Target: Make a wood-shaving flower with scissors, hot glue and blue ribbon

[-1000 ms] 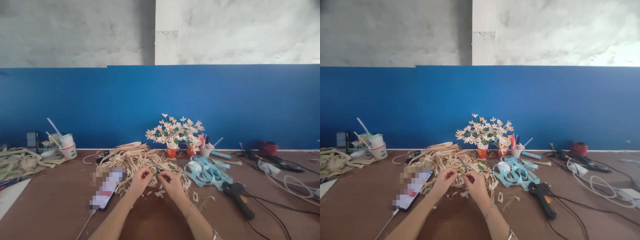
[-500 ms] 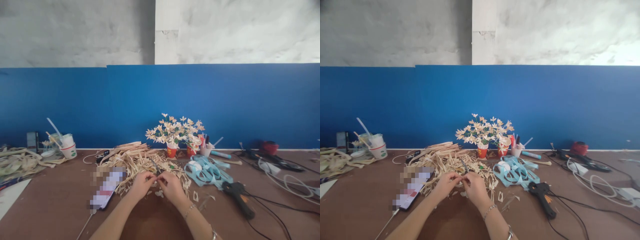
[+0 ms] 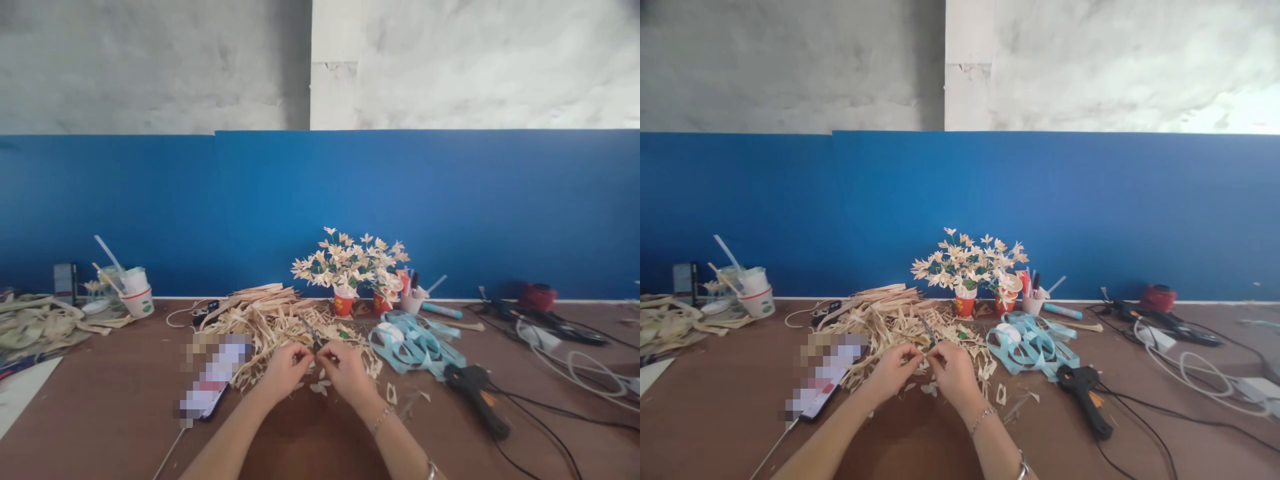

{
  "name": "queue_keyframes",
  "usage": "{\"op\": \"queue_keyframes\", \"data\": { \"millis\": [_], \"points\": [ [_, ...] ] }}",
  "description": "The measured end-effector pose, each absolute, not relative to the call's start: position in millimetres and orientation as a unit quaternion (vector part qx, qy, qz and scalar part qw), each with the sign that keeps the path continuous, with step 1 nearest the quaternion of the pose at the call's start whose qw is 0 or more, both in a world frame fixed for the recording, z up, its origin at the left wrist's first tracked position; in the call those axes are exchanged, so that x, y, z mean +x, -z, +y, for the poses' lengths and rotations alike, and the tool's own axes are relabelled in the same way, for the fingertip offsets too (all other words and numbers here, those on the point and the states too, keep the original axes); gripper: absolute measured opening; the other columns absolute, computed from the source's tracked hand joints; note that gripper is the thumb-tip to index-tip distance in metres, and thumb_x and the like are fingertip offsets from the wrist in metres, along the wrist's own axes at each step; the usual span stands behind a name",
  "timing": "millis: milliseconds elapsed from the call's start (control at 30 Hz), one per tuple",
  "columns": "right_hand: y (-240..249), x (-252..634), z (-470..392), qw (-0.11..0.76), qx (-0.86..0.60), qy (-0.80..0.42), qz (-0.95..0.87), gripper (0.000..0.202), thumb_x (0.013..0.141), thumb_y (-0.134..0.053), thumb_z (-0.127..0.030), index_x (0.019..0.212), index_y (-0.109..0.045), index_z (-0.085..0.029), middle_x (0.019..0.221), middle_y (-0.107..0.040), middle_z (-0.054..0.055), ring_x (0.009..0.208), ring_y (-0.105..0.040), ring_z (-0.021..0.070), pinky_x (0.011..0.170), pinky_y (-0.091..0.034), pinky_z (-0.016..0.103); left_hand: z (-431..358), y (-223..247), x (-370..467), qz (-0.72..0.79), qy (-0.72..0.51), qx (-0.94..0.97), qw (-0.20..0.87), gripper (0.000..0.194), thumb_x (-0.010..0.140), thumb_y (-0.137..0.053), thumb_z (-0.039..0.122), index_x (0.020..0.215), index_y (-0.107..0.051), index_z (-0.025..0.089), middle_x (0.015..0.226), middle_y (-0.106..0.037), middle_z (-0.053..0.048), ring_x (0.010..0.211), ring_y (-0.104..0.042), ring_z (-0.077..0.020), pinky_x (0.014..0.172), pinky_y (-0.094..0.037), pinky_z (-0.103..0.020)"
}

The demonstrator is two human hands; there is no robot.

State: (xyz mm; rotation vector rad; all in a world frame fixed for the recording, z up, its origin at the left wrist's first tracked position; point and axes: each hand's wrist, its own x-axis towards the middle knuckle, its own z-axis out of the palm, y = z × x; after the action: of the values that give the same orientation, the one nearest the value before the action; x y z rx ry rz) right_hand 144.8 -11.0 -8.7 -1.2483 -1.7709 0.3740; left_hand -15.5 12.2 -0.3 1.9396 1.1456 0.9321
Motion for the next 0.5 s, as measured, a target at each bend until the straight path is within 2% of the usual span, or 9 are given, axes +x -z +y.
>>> {"op": "queue_keyframes", "data": {
  "millis": [133,333,500],
  "points": [
    [7.9,144.6,-10.5,0.458,-0.507,-0.135,-0.718,0.012,0.075,-0.054,-0.019,0.067,-0.063,-0.02,0.065,-0.061,0.002,0.063,-0.053,0.0155,0.06,-0.038,0.025,14.4,4.5,-15.6,0.437,-0.372,0.731,0.37,0.021,0.073,-0.051,0.033,0.069,-0.063,0.016,0.063,-0.06,-0.001,0.058,-0.05,-0.0145,0.054,-0.038,-0.023],
    [8.2,147.5,-9.2,0.47,-0.504,-0.134,-0.712,0.012,0.075,-0.055,-0.022,0.068,-0.065,-0.021,0.066,-0.062,0.002,0.065,-0.055,0.0165,0.061,-0.039,0.026,14.8,1.9,-15.3,0.425,-0.385,0.71,0.409,0.016,0.068,-0.058,0.03,0.071,-0.066,0.016,0.07,-0.066,-0.004,0.067,-0.056,-0.0175,0.064,-0.041,-0.026],
    [7.3,147.0,-10.2,0.493,-0.512,-0.154,-0.687,0.012,0.074,-0.055,-0.024,0.07,-0.066,-0.021,0.07,-0.065,0.003,0.066,-0.056,0.0175,0.062,-0.041,0.027,13.5,-2.1,-15.8,0.441,-0.396,0.696,0.405,0.016,0.068,-0.058,0.031,0.068,-0.065,0.016,0.066,-0.064,-0.002,0.063,-0.055,-0.0171,0.061,-0.041,-0.026]
  ]
}}
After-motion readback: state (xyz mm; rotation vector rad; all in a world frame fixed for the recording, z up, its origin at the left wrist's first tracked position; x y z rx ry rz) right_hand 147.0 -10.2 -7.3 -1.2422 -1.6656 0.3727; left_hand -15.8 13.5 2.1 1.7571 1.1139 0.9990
